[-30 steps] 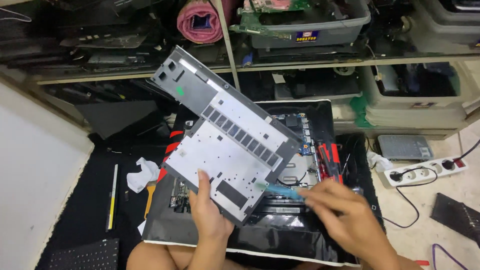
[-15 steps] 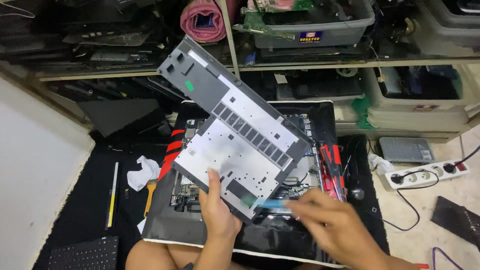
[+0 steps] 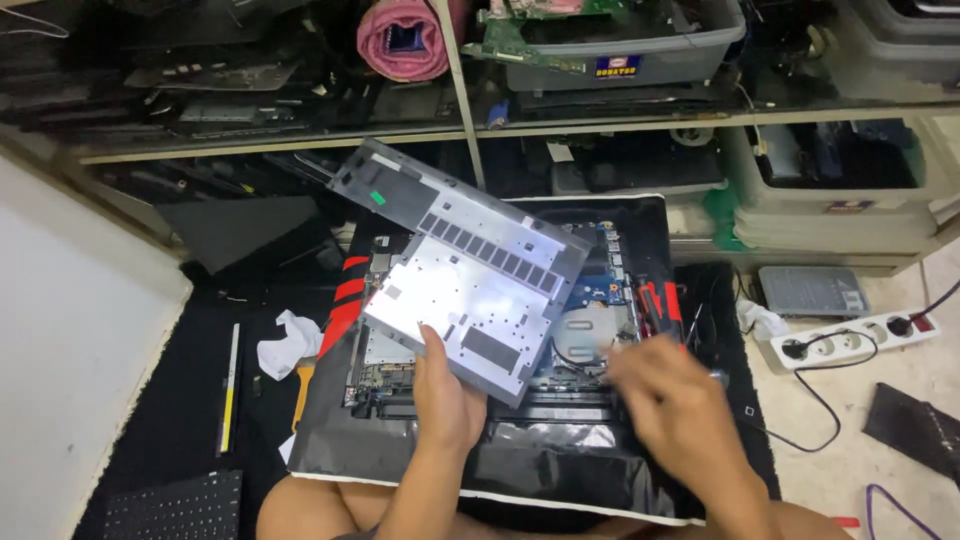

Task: Cleaning dust from a laptop's internal metal casing and battery using a toothbrush.

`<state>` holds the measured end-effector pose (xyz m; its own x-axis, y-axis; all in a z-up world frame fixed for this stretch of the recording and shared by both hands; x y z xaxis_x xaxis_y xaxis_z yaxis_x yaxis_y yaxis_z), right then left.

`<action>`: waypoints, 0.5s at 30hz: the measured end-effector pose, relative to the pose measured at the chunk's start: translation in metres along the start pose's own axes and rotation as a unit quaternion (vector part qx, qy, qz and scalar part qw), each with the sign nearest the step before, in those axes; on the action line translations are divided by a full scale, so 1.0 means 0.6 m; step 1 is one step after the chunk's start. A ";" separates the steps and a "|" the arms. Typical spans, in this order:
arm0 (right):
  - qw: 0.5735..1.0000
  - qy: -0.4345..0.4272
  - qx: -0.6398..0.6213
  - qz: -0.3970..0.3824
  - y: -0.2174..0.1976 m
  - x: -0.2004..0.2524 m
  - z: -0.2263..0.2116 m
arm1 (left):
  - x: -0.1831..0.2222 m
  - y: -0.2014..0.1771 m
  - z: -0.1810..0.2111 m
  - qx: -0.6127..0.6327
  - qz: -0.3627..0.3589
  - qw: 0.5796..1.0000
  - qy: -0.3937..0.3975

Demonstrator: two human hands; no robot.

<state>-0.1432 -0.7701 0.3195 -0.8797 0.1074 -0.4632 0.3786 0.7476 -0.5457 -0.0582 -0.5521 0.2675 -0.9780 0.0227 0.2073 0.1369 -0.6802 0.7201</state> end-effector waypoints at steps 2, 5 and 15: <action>0.994 0.016 -0.025 -0.109 0.000 0.001 -0.019 | 0.006 0.004 0.008 -0.004 0.008 1.000 0.008; 0.990 0.029 -0.032 -0.132 0.002 -0.003 -0.016 | 0.011 0.005 0.019 0.001 -0.008 0.999 0.031; 0.995 0.081 -0.037 0.036 -0.032 0.001 -0.021 | 0.016 0.017 0.037 0.008 0.002 0.998 0.066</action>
<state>-0.1548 -0.7763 0.3386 -0.8879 0.2630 -0.3775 0.4260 0.7801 -0.4583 -0.0624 -0.5428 0.2915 -0.9895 -0.0779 0.1215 0.1422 -0.6685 0.7300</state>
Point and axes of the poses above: each hand's wrist, its own x-axis away from the middle knuckle, its own y-axis out of the palm, z = x × y, the point moved 3 cm from there along -x, towards the middle knuckle
